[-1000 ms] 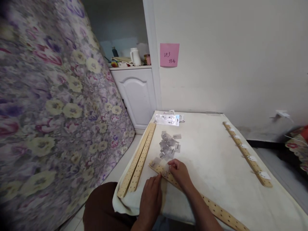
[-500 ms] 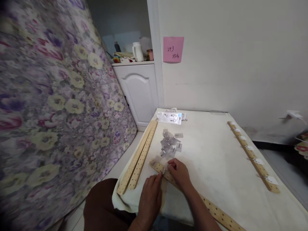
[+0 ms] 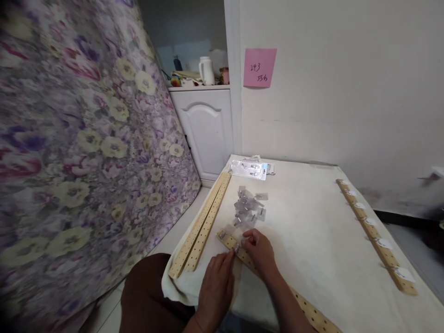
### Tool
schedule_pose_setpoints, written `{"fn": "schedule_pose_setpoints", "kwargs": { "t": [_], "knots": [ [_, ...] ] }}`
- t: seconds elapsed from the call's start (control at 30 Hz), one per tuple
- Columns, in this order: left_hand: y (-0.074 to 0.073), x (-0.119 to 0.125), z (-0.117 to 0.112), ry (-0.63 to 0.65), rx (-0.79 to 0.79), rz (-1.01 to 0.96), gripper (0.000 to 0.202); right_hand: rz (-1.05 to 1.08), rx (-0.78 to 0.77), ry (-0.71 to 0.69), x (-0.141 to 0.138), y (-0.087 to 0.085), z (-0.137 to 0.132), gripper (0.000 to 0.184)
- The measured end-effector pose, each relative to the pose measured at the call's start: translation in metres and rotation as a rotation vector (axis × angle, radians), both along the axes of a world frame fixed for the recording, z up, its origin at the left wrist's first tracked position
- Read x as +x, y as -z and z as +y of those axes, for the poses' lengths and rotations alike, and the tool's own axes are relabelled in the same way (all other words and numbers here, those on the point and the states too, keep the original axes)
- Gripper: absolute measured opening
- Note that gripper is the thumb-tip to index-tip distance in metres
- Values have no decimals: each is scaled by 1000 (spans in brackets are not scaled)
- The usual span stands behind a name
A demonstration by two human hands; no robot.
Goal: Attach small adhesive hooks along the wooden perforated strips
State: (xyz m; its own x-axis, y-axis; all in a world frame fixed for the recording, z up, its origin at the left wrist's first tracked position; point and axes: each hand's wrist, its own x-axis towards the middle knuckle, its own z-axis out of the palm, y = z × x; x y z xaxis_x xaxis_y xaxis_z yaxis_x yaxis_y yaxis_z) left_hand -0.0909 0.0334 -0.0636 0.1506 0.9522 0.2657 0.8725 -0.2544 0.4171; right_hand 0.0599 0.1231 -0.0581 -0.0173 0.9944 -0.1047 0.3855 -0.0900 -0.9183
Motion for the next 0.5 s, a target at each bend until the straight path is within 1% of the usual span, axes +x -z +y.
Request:
{"fn": "schedule_pose_setpoints", "kwargs": {
  "t": [0.27, 0.5],
  "knots": [
    [0, 0, 1, -2, -33, -3, 59, -36, 7, 2, 0, 3, -1, 24],
    [-1, 1, 0, -2, -7, 13, 58, -49, 19, -27, 1, 5, -1, 25]
  ]
}}
